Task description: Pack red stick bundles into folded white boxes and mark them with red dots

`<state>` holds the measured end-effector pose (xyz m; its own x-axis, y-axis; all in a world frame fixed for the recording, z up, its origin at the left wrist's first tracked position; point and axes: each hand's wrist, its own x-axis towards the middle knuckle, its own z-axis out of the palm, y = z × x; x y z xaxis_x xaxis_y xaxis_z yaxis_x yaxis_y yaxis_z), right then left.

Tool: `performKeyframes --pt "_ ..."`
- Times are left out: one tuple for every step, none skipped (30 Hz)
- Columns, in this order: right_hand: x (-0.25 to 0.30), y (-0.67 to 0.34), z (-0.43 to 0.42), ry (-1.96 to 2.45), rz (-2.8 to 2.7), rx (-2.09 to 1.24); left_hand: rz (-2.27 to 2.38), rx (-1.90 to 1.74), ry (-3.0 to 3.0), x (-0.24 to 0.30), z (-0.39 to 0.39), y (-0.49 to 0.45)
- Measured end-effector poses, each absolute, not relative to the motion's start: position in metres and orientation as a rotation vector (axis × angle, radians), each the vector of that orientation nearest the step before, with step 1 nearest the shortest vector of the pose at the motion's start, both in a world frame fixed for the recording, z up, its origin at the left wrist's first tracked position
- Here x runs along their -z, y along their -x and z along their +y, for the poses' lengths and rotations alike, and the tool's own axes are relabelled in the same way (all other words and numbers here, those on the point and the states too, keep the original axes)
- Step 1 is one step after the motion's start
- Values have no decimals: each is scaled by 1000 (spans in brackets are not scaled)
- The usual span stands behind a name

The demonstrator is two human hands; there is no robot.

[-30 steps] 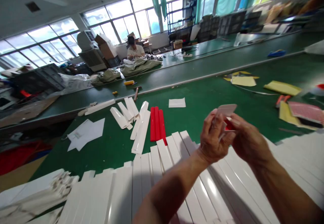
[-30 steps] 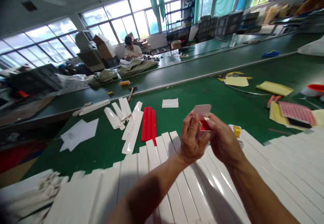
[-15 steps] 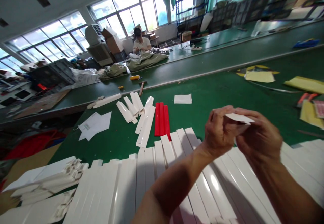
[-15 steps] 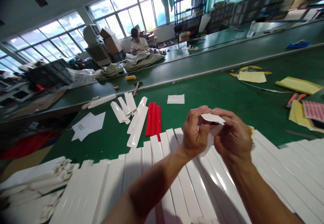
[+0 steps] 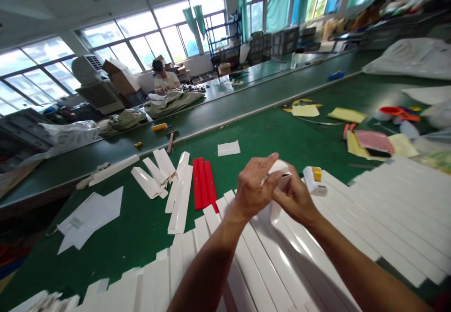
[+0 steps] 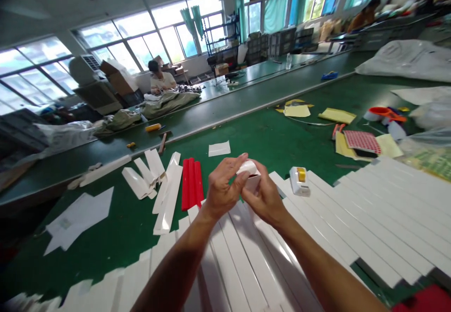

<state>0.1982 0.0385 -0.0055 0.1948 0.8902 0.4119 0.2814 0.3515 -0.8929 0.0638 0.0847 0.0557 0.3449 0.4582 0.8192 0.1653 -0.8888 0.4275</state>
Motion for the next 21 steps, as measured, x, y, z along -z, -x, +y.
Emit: performKeyframes --pt "4 -198 39 1187 -1364 -608 552 -1529 -2333 -59 85 -63" --pt "3 -197 39 1188 -1370 -612 546 -1496 -2333 -61 85 -62" --pt "1 -196 39 1184 -1374 -618 544 -1465 -2345 -64 85 -61" --pt "0 -196 39 1175 -1376 -625 547 -1435 -2370 -66 84 -60" --pt "-1 -195 39 1159 -1379 -633 560 -1410 -2405 -68 84 -59" --pt "-2 -195 39 1139 -1384 -641 577 -1385 -2449 -71 83 -59" --pt "-3 -195 39 1119 -1391 -648 591 -1354 -2499 -74 82 -57" --pt "-4 -195 40 1103 -1401 -650 605 -1314 -2553 -77 81 -56" --pt "-5 -195 40 1091 -1413 -644 616 -1256 -2613 -80 80 -55" --pt "-6 -195 40 1084 -1426 -632 622 -1188 -2674 -83 80 -53" --pt "-7 -195 40 1078 -1440 -615 614 -1121 -2735 -86 80 -52" --pt "-8 -196 41 1069 -1456 -598 591 -1061 -2796 -89 80 -51" --pt "-10 -196 41 1052 -1473 -583 560 -1024 -2851 -90 81 -50" --pt "-11 -196 42 1029 -1488 -572 525 -1010 -2899 -90 82 -49" --pt "-12 -196 43 1005 -1502 -566 491 -1017 -2939 -89 82 -49" --pt "-13 -197 44 983 -1514 -564 470 -1042 -2969 -87 83 -49" --pt "-14 -197 45 964 -1525 -564 469 -1075 -2988 -85 83 -50" --pt "-14 -198 46 950 -1535 -567 480 -1109 -2999 -81 83 -51" --pt "-13 -199 47 940 -1541 -573 495 -1142 -3003 -77 83 -52" --pt "-12 -201 47 935 -1542 -583 505 -1169 -3005 -73 83 -53" --pt "-11 -202 48 932 -1541 -597 509 -1193 -3003 -69 82 -55"
